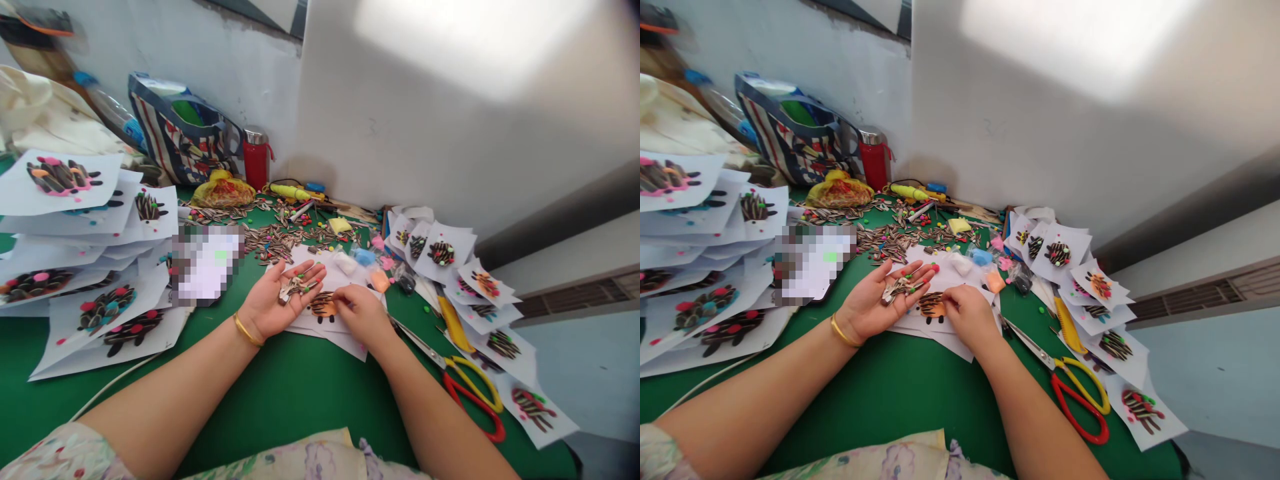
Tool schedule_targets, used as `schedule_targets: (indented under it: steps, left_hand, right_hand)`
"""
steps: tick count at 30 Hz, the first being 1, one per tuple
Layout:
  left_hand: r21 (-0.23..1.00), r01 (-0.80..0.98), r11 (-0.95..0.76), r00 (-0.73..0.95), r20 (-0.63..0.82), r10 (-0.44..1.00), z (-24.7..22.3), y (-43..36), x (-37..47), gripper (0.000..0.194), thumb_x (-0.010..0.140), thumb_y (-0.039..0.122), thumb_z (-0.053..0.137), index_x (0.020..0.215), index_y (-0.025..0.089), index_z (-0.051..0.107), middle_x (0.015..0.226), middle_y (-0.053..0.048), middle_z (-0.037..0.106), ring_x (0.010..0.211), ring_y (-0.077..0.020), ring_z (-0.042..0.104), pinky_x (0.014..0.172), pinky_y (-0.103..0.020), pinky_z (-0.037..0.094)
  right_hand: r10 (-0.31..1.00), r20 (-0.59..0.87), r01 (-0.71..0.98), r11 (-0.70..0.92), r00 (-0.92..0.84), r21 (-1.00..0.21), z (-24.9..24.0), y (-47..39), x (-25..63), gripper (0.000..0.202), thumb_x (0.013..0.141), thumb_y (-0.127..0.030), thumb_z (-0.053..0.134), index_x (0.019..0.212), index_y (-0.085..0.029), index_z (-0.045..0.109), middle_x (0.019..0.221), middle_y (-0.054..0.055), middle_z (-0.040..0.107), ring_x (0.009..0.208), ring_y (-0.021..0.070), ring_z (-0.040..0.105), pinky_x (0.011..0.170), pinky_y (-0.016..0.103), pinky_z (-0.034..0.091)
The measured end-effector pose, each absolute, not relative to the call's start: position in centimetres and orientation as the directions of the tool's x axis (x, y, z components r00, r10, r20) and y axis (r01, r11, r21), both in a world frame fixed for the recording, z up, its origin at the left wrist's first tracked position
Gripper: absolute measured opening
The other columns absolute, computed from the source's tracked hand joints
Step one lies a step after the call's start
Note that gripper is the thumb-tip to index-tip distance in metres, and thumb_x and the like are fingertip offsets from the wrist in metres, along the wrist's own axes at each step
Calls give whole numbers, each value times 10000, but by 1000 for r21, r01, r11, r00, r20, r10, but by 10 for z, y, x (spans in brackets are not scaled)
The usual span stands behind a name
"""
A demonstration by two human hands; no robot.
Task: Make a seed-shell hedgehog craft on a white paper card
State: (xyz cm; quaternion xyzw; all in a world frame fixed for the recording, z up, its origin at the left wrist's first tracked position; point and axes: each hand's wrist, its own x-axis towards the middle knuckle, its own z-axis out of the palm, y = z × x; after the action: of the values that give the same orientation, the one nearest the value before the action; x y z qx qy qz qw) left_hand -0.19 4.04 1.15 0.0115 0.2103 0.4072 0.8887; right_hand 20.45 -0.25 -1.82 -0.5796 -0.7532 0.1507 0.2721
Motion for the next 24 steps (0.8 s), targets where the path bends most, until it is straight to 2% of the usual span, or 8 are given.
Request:
schedule_targets:
  steps: [4,14,19,24]
  left_hand:
    - [198,-718,667,572,-377,728,13,40,-1,447,989,370,365,1233,46,554,1270,-246,598,1238,-295,565,967,-414,529]
    - [202,-709,676,589,-359,724,11,40,-1,458,992,380,357,1253,55,547,1304,-237,579,1248,-290,556,985,-410,514]
    - [205,-706,678,587,-368,721,11,40,-1,476,992,387,354,1280,50,527,1303,-232,584,1250,-292,553,984,-416,517]
    - [198,-709,677,589,-362,722,11,39,0,483,992,392,353,1302,59,514,1300,-218,590,1246,-293,556,991,-419,511]
  right_hand:
    - [951,236,814,295,-199,-501,-19,-2,203,151,835,-112,560,866,-209,671,849,21,690,832,184,592,760,303,443]
    - [940,204,897,325,-273,-298,-15,1,198,144,859,-114,562,866,-189,685,831,43,668,841,193,584,782,300,431]
    - [930,233,887,347,-284,-304,-17,1,199,150,861,-106,560,860,-189,686,835,46,663,856,199,579,796,310,439]
    - [899,316,841,408,-303,-354,-4,-5,203,149,859,-138,586,941,-194,696,884,61,649,883,214,573,812,342,455]
